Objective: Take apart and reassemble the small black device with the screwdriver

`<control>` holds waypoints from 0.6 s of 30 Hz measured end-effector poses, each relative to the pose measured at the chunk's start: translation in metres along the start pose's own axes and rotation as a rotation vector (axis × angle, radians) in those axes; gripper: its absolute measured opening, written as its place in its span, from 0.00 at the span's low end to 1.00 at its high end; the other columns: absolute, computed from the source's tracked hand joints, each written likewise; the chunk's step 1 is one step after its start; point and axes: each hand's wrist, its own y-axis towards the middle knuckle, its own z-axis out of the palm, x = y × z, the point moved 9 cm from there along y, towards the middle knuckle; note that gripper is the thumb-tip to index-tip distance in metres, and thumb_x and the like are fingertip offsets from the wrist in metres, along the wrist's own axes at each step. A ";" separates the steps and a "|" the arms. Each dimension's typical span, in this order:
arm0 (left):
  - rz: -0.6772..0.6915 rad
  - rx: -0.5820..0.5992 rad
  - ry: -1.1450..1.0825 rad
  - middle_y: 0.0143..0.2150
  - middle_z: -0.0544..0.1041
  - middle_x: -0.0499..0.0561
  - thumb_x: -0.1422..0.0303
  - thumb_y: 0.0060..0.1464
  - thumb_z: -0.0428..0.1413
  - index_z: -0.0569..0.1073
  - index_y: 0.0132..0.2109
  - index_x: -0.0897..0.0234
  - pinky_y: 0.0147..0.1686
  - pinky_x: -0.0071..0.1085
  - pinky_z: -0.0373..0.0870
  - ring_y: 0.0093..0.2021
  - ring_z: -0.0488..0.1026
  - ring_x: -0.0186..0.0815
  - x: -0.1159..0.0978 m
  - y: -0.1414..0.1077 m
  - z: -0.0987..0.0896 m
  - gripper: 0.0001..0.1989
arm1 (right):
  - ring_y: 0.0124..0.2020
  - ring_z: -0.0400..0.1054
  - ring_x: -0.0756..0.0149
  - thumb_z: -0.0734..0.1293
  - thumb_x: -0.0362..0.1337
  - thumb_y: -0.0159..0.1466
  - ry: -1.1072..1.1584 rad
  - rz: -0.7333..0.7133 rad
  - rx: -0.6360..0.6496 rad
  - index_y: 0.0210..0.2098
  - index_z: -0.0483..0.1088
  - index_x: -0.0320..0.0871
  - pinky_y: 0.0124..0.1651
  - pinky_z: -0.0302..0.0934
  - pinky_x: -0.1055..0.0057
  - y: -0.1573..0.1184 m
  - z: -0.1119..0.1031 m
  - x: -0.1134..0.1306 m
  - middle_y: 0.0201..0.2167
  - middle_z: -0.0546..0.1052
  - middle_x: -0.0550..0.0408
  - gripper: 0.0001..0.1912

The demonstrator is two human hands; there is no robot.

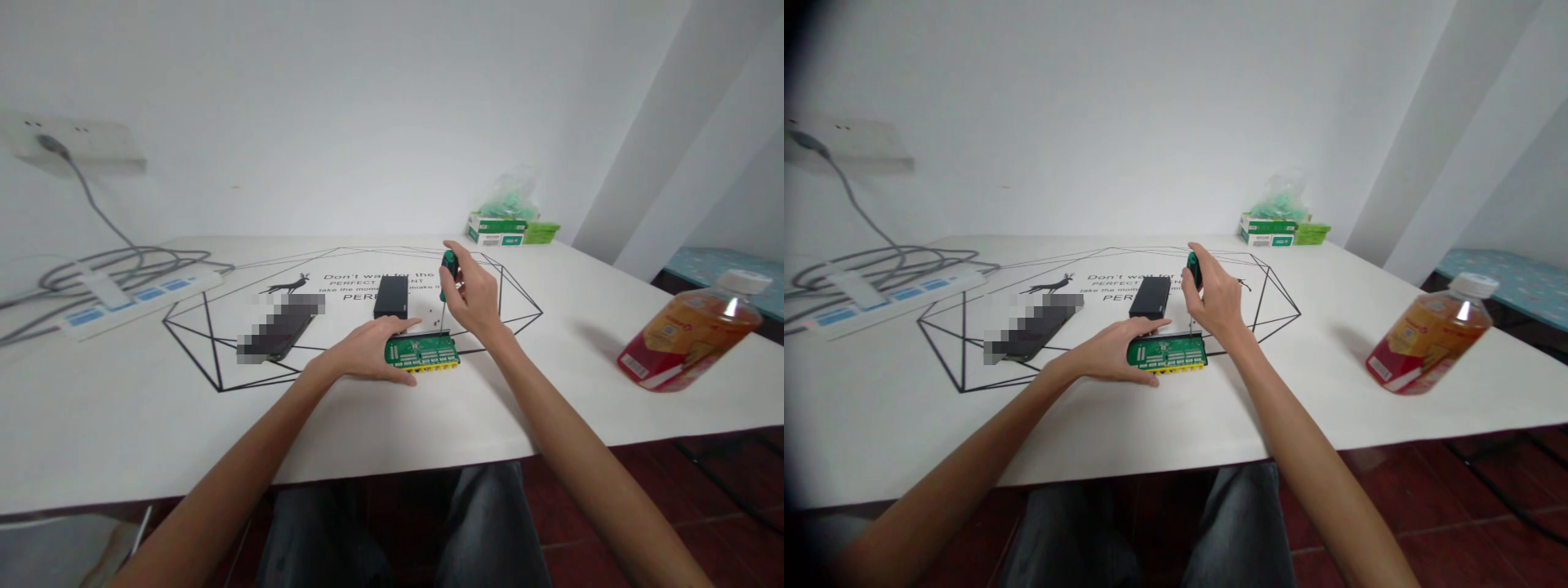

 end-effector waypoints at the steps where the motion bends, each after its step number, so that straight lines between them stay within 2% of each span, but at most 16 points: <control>1: -0.004 0.001 0.000 0.54 0.71 0.59 0.44 0.39 0.62 0.58 0.66 0.61 0.52 0.38 0.62 0.53 0.68 0.49 0.001 0.000 0.000 0.50 | 0.22 0.65 0.71 0.57 0.40 0.66 0.004 0.004 0.002 0.55 0.63 0.44 0.28 0.60 0.71 0.000 0.000 0.000 0.38 0.77 0.51 0.19; 5: -0.009 -0.008 -0.005 0.54 0.71 0.58 0.43 0.38 0.62 0.58 0.65 0.60 0.51 0.38 0.62 0.52 0.68 0.49 0.002 0.000 -0.002 0.50 | 0.22 0.65 0.71 0.61 0.44 0.64 -0.013 -0.006 -0.004 0.54 0.64 0.44 0.27 0.60 0.71 -0.001 0.001 0.000 0.39 0.76 0.51 0.20; 8: -0.006 -0.005 -0.009 0.54 0.71 0.59 0.43 0.38 0.62 0.58 0.65 0.62 0.51 0.38 0.62 0.51 0.69 0.49 0.004 0.000 -0.002 0.51 | 0.22 0.64 0.72 0.59 0.42 0.65 -0.012 -0.005 -0.002 0.53 0.64 0.43 0.27 0.59 0.71 -0.001 0.001 0.000 0.41 0.76 0.51 0.19; 13: 0.012 -0.010 -0.015 0.54 0.71 0.59 0.43 0.39 0.61 0.59 0.65 0.62 0.50 0.38 0.62 0.51 0.68 0.48 0.006 0.000 -0.001 0.50 | 0.24 0.65 0.70 0.62 0.46 0.63 -0.065 -0.010 -0.033 0.52 0.66 0.43 0.29 0.60 0.70 0.000 -0.003 0.000 0.37 0.76 0.51 0.20; 18: 0.014 -0.009 -0.020 0.54 0.71 0.58 0.44 0.39 0.61 0.60 0.65 0.60 0.51 0.38 0.62 0.52 0.68 0.48 0.005 0.000 0.000 0.49 | 0.22 0.65 0.70 0.58 0.42 0.66 -0.036 0.008 -0.031 0.55 0.64 0.43 0.29 0.60 0.70 -0.001 -0.001 -0.004 0.34 0.76 0.52 0.20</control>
